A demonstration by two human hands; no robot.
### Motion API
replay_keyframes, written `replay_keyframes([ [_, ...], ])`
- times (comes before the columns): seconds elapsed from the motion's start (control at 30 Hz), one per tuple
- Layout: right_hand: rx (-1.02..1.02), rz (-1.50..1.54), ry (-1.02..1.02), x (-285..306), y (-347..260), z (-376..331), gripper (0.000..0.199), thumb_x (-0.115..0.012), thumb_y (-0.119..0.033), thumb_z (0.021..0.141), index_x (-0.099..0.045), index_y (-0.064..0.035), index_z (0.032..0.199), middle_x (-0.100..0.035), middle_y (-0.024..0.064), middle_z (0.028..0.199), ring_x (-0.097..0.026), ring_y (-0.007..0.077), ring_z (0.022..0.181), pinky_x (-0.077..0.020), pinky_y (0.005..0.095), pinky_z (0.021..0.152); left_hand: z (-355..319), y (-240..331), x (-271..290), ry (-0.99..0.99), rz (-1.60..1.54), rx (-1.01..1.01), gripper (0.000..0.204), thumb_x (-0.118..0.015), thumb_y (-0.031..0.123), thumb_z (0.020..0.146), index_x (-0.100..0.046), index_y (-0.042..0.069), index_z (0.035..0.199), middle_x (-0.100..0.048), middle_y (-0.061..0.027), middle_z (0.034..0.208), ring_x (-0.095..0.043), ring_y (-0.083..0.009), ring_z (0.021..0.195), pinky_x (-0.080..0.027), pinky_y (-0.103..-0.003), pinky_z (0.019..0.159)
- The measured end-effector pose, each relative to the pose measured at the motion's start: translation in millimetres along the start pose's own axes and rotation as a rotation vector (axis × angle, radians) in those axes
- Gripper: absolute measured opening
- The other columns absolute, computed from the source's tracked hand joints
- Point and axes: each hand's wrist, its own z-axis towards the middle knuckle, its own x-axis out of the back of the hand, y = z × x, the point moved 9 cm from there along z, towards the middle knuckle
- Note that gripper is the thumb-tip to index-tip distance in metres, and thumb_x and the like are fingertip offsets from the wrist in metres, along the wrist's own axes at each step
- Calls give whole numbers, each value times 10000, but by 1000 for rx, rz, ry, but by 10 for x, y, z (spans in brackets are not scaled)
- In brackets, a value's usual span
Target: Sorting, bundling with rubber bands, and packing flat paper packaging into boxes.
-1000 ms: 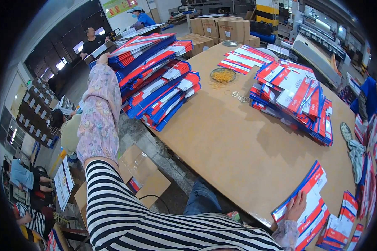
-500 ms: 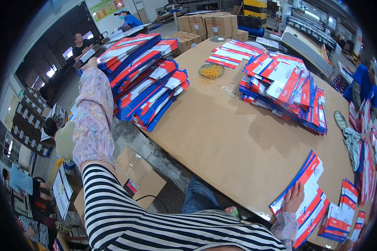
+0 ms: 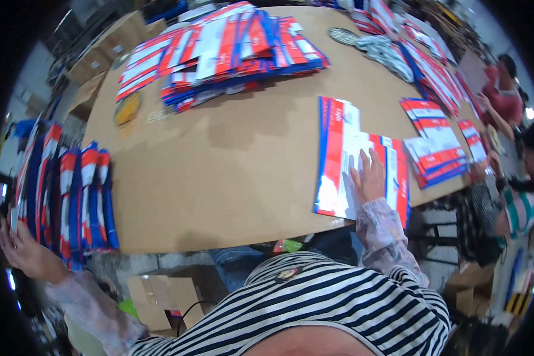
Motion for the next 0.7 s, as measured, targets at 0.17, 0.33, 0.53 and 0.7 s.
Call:
replay_keyframes([
  [0.17, -312, -195, -47, 327, 921, -417, 599, -616, -339, 836, -420, -71, 1335, -352, 222, 1393, -311, 367, 1310, -244, 507, 1061, -797, 3007, 211, -556, -1437, -53, 423, -618, 85, 769, -520, 17, 1175, -451, -191, 1302, -403, -339, 1249, -293, -430, 1047],
  [0.33, -362, -221, -31, 283, 1139, -745, 632, -585, -412, 848, -408, -51, 1335, -355, 242, 1390, -317, 386, 1303, -222, 509, 1063, -1659, 4722, 300, -1009, -1948, 49, 494, -661, 116, 790, -489, -11, 1236, -373, -207, 1375, -389, -332, 1269, -340, -396, 1034],
  [0.53, -351, -273, 41, 372, 1129, -873, 583, -596, -373, 825, -441, -84, 1307, -364, 208, 1381, -312, 374, 1292, -233, 499, 1050, -1957, 6236, -48, -1111, -2064, 281, 527, -650, 134, 827, -444, -64, 1269, -321, -230, 1403, -357, -327, 1300, -323, -382, 1067],
  [0.7, -307, -279, -2, 422, 1085, -815, 578, -579, -382, 822, -452, -88, 1303, -364, 204, 1387, -318, 396, 1275, -234, 493, 1054, -1999, 6863, -184, -1166, -2335, 757, 543, -620, 77, 847, -377, -103, 1299, -254, -233, 1435, -315, -296, 1330, -278, -367, 1098],
])
